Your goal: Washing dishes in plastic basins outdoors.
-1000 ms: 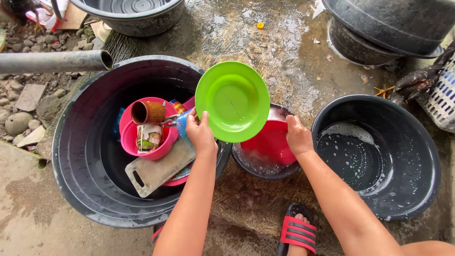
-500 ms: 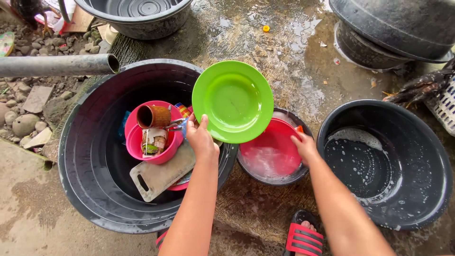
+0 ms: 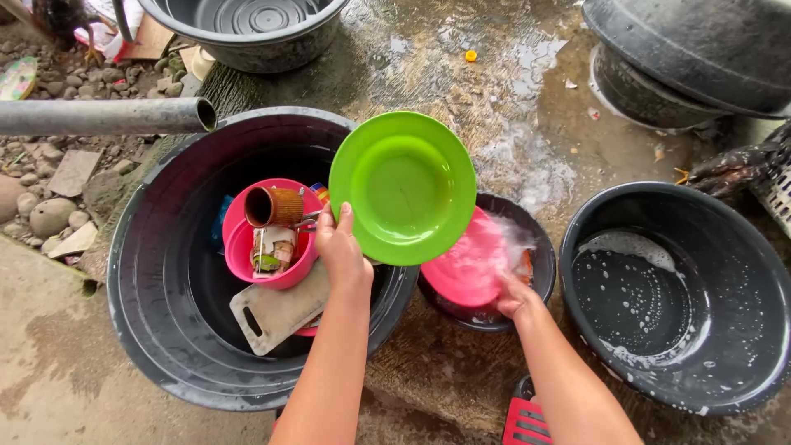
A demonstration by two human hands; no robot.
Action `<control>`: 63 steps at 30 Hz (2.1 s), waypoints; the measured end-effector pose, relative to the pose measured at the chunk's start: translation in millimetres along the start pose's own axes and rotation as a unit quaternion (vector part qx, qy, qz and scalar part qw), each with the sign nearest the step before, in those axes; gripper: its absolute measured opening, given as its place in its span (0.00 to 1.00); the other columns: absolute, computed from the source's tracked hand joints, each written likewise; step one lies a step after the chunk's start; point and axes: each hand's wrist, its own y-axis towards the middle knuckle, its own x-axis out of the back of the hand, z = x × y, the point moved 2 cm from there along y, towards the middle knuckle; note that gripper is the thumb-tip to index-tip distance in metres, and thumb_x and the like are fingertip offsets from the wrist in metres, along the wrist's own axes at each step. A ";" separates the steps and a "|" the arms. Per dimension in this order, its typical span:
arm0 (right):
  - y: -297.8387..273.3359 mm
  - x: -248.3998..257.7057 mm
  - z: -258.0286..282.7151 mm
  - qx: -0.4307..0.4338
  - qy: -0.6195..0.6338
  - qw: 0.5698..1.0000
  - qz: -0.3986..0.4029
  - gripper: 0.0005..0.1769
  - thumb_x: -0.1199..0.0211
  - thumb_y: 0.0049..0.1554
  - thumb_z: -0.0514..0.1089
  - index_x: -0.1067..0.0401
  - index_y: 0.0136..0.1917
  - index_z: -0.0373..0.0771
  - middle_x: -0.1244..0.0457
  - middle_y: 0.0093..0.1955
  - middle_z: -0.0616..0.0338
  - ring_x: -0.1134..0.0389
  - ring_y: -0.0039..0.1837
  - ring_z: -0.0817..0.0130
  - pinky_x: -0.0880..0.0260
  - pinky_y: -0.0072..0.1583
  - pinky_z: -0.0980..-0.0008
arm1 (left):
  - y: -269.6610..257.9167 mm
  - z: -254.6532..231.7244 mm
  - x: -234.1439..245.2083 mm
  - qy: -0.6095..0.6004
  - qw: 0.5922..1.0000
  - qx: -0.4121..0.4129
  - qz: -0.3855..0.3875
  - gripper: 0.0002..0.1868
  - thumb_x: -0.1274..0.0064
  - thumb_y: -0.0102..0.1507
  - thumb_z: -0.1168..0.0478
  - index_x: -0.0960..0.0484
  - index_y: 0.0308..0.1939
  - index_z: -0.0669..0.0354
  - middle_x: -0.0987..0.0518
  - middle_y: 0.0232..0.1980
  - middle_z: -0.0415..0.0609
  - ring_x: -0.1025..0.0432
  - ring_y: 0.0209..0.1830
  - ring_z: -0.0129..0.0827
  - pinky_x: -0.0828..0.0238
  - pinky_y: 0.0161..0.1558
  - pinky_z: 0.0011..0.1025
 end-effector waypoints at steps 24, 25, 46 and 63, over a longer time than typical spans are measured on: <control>-284.6 -158.2 159.4 0.517 -0.487 0.694 -0.120 0.15 0.37 0.70 0.47 0.24 0.65 0.37 0.32 0.49 0.59 0.35 0.45 0.78 0.33 0.47 0.74 | -73.6 91.6 -52.4 -0.087 0.926 0.364 0.044 0.30 0.45 0.59 0.60 0.33 0.65 0.45 0.24 0.59 0.50 0.27 0.58 0.46 0.30 0.62 0.53; -279.6 -165.0 158.0 0.447 -0.353 0.821 0.029 0.20 0.44 0.65 0.56 0.30 0.67 0.47 0.30 0.50 0.58 0.31 0.46 0.73 0.29 0.47 0.71 | -62.5 93.6 -47.3 -0.053 0.935 0.345 0.069 0.35 0.44 0.55 0.65 0.36 0.66 0.42 0.24 0.59 0.50 0.27 0.58 0.45 0.29 0.62 0.52; 10.5 -31.4 10.2 0.147 -0.815 0.521 -0.207 0.28 0.34 0.53 0.64 0.26 0.65 0.58 0.55 0.78 0.47 0.58 0.77 0.42 0.62 0.77 0.35 | 20.1 40.7 65.2 -0.124 0.962 0.227 0.084 0.25 0.43 0.61 0.68 0.25 0.63 0.55 0.20 0.59 0.47 0.26 0.59 0.43 0.30 0.64 0.47; 95.1 20.8 -5.4 0.001 -0.407 0.913 -0.021 0.17 0.43 0.59 0.35 0.25 0.61 0.41 0.27 0.47 0.50 0.26 0.44 0.65 0.29 0.42 0.63 | 9.7 80.5 67.8 -0.174 0.947 0.262 0.064 0.26 0.44 0.63 0.64 0.27 0.66 0.57 0.23 0.64 0.48 0.29 0.64 0.44 0.35 0.68 0.48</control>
